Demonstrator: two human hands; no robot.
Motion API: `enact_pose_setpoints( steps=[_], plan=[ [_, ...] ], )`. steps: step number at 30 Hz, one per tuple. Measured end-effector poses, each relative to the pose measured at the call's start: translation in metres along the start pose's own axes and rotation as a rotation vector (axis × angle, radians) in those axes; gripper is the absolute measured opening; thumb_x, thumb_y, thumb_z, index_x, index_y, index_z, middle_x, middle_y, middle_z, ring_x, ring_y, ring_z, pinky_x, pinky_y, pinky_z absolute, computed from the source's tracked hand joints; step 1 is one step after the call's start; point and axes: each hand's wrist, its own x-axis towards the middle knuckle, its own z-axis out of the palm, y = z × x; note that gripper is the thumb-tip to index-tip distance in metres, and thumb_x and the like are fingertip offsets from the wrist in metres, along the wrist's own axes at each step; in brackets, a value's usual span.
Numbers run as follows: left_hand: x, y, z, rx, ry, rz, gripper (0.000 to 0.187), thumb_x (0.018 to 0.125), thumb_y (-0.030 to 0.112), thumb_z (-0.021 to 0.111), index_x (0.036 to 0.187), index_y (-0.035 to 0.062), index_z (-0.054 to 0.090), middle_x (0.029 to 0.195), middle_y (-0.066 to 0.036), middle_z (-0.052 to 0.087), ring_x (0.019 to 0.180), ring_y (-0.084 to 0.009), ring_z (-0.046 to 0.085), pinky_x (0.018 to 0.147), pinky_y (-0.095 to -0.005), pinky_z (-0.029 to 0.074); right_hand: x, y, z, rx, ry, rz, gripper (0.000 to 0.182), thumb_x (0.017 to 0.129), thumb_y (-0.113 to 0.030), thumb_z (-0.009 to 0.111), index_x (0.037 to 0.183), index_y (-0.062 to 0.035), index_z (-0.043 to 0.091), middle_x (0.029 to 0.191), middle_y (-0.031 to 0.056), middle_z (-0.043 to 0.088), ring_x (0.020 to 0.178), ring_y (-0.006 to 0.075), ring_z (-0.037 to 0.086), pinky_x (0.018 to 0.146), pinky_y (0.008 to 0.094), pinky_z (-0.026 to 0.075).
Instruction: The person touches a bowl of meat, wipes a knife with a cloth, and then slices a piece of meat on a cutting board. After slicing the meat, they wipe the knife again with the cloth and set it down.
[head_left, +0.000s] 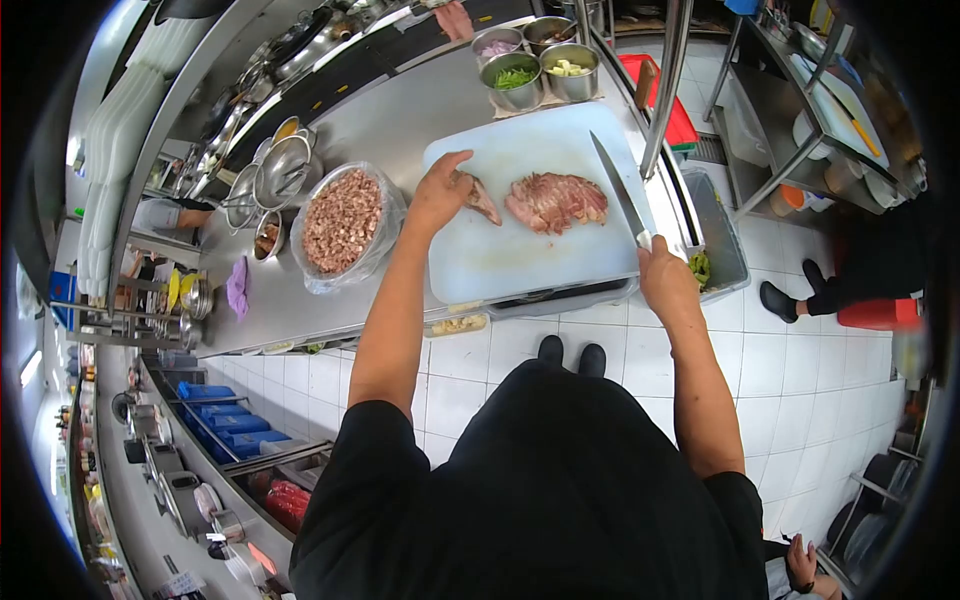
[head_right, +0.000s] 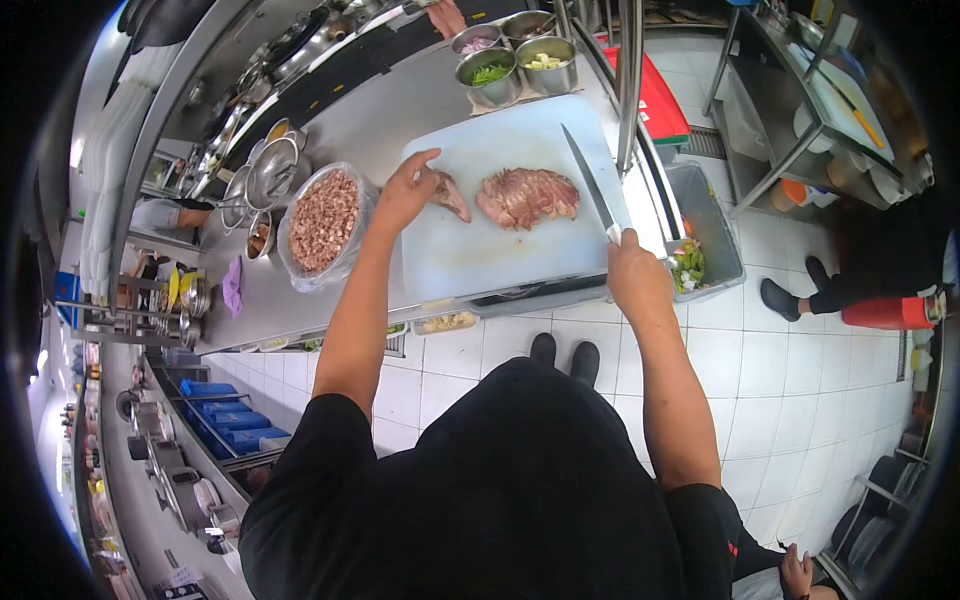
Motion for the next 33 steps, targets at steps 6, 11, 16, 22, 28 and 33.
enact_pose_setpoints(
  steps=[6, 11, 16, 22, 28, 33],
  plan=[
    [-0.006, -0.053, 0.002, 0.231, -0.067, 0.154, 0.059, 0.078, 0.021, 0.073, 0.135, 0.0173, 0.059, 0.148, -0.017, 0.044, 0.124, -0.0353, 0.055, 0.109, -0.0403, 0.044, 0.0, 0.003, 0.004, -0.016, 0.032, -0.03, 0.029, 0.102, -0.029, 0.05, 0.108, -0.0002, 0.052, 0.082, 0.0293, 0.069, 0.082, 0.0476, 0.069, 0.075, 0.0574, 0.052],
    [-0.017, -0.04, 0.013, 0.23, -0.091, 0.25, 0.058, 0.077, 0.026, 0.075, 0.132, 0.0191, 0.06, 0.143, -0.016, 0.045, 0.127, -0.037, 0.051, 0.109, -0.0415, 0.044, -0.002, 0.009, 0.009, 0.02, 0.163, -0.115, 0.027, 0.101, -0.027, 0.052, 0.106, -0.0007, 0.053, 0.073, 0.0294, 0.066, 0.073, 0.0479, 0.067, 0.067, 0.0575, 0.052],
    [-0.053, -0.027, 0.026, 0.347, -0.03, 0.334, 0.061, 0.079, 0.029, 0.076, 0.136, 0.0171, 0.057, 0.147, -0.017, 0.042, 0.13, -0.0399, 0.047, 0.109, -0.0464, 0.042, -0.031, -0.033, -0.006, 0.057, 0.244, -0.166, 0.024, 0.101, -0.027, 0.053, 0.105, -0.0032, 0.053, 0.068, 0.0282, 0.064, 0.064, 0.0482, 0.064, 0.059, 0.0585, 0.049],
    [-0.061, -0.047, 0.042, 0.104, 0.219, 0.433, 0.052, 0.081, 0.029, 0.075, 0.128, 0.0109, 0.062, 0.145, -0.017, 0.046, 0.129, -0.0385, 0.048, 0.112, -0.0471, 0.037, -0.041, -0.104, 0.011, -0.065, 0.077, -0.275, 0.025, 0.101, -0.029, 0.053, 0.104, -0.0037, 0.053, 0.068, 0.0267, 0.064, 0.065, 0.0476, 0.064, 0.06, 0.0576, 0.05],
    [-0.007, -0.018, 0.025, 0.207, 0.002, 0.332, 0.038, 0.081, 0.032, 0.073, 0.114, 0.0132, 0.067, 0.114, -0.01, 0.07, 0.117, -0.0317, 0.058, 0.103, -0.047, 0.038, -0.035, -0.108, 0.011, -0.062, 0.121, -0.149, 0.027, 0.102, -0.03, 0.052, 0.103, -0.0026, 0.051, 0.071, 0.0308, 0.064, 0.071, 0.0507, 0.064, 0.064, 0.0598, 0.049],
    [0.028, 0.022, 0.033, 0.5, -0.437, 0.198, 0.035, 0.08, 0.039, 0.071, 0.109, 0.0184, 0.068, 0.109, -0.006, 0.072, 0.111, -0.0276, 0.063, 0.1, -0.0474, 0.036, -0.038, -0.098, 0.012, -0.027, 0.164, -0.12, 0.028, 0.102, -0.029, 0.052, 0.099, -0.0014, 0.052, 0.071, 0.0297, 0.064, 0.071, 0.0503, 0.064, 0.063, 0.0601, 0.048]
  ],
)
